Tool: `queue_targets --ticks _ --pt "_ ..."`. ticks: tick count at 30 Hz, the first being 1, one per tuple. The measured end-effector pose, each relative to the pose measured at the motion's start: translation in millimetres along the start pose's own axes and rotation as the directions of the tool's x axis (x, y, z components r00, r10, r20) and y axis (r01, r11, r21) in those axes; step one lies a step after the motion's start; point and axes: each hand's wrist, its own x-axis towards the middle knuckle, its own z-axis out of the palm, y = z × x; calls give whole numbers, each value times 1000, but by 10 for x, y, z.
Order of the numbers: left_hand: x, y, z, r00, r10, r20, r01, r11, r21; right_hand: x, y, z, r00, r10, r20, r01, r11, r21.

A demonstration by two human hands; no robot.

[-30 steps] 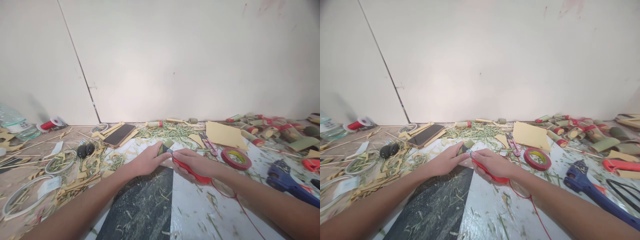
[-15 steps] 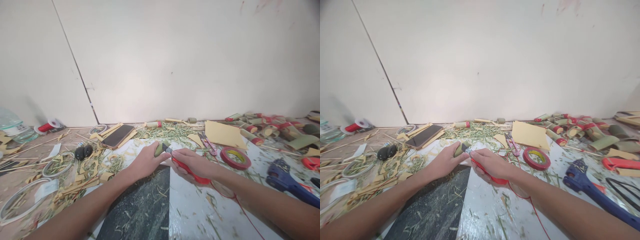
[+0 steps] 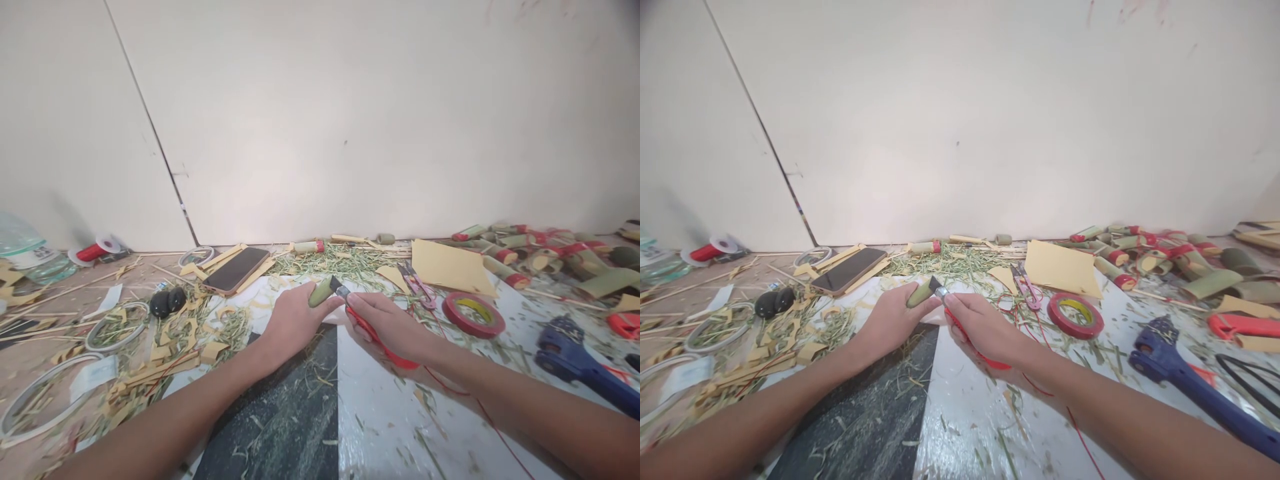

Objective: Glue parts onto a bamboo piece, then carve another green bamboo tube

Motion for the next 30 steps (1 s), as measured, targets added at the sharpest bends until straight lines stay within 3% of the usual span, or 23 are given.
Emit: queue_targets --ticks 3,9,14,24,27,30 --pt "17 -16 -33 999 19 28 -18 999 -50 -5 -25 2 1000 2 -2 -2 1000 22" --pt "40 -71 -155 976 123 180 -104 988 -110 -35 -114 -16 989 44 142 -43 999 -10" --pt "57 -97 -179 950 191 248 -174 981 -92 -65 -163 -16 991 69 119 -56 993 -107" --pt "6 -2 -76 994 39 104 -38 999 -13 -33 -70 7 999 19 -31 -23 992 -125" --pt "0 11 -76 995 8 102 -5 1000 -26 -16 -44 15 1000 21 -14 -22 999 -50" --pt "3 -4 -107 989 57 133 -50 997 -58 -19 -78 12 998 37 52 -35 998 -52"
